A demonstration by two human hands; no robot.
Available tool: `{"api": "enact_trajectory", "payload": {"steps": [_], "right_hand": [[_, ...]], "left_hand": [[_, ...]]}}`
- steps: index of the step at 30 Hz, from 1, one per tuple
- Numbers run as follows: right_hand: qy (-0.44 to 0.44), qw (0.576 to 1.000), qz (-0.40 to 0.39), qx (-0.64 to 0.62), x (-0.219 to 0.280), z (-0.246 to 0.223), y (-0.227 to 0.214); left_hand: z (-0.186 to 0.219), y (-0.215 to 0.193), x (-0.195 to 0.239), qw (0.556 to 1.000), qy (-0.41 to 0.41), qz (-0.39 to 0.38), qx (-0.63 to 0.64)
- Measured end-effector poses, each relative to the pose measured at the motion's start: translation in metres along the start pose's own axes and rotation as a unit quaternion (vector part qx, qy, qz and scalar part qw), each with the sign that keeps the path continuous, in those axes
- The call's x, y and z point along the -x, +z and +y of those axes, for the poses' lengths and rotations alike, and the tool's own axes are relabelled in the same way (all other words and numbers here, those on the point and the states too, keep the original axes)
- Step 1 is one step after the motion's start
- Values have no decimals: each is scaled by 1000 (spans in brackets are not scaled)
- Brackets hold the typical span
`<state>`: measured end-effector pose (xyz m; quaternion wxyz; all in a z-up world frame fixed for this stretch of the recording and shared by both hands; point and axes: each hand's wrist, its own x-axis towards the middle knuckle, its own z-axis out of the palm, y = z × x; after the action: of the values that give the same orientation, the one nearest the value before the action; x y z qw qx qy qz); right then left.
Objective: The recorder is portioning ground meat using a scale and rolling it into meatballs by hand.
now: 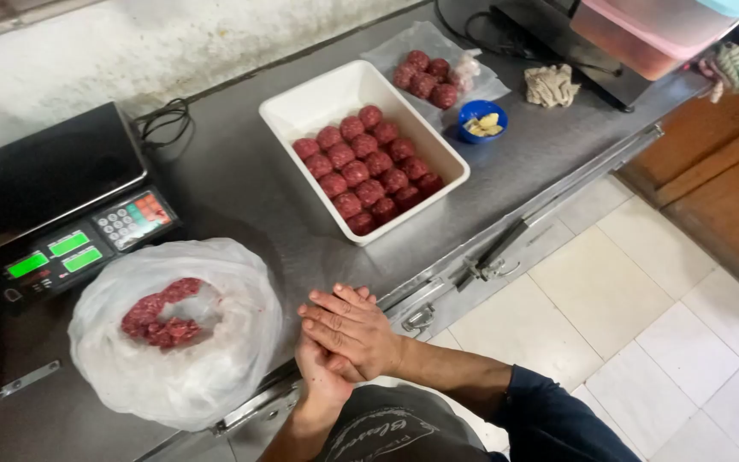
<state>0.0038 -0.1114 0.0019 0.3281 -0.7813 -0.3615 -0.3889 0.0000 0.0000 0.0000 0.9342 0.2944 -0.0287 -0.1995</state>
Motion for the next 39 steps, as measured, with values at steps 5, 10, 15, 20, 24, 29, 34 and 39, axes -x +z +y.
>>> {"api": "enact_trajectory", "payload": {"steps": [5, 10, 15, 20, 24, 29, 34, 39], "right_hand": [[19, 999, 38, 23, 34, 14, -27], [72, 995, 56, 37, 56, 17, -67], [332, 759, 372, -418, 42, -11, -126], [245, 631, 470, -567, 72, -10, -178], [219, 739, 480, -418, 114, -18, -198], [289, 696, 582, -306, 131, -25, -255], [417, 589, 684, -101, 186, -12, -313], [256, 826, 286, 412, 154, -2, -400]], "left_hand": [[-30, 39, -2, 995, -2, 24, -102], [-70, 76, -14, 981, 58, 1, -186], [-118, 115, -28, 942, 138, -77, -296], [-172, 151, -38, 898, 161, -204, -354], [-216, 166, -26, 846, 202, -314, -381], [-274, 205, -34, 780, 248, -435, -374], [-333, 247, -39, 716, 322, -522, -333], [-376, 301, -51, 804, -373, -457, 71]]}}
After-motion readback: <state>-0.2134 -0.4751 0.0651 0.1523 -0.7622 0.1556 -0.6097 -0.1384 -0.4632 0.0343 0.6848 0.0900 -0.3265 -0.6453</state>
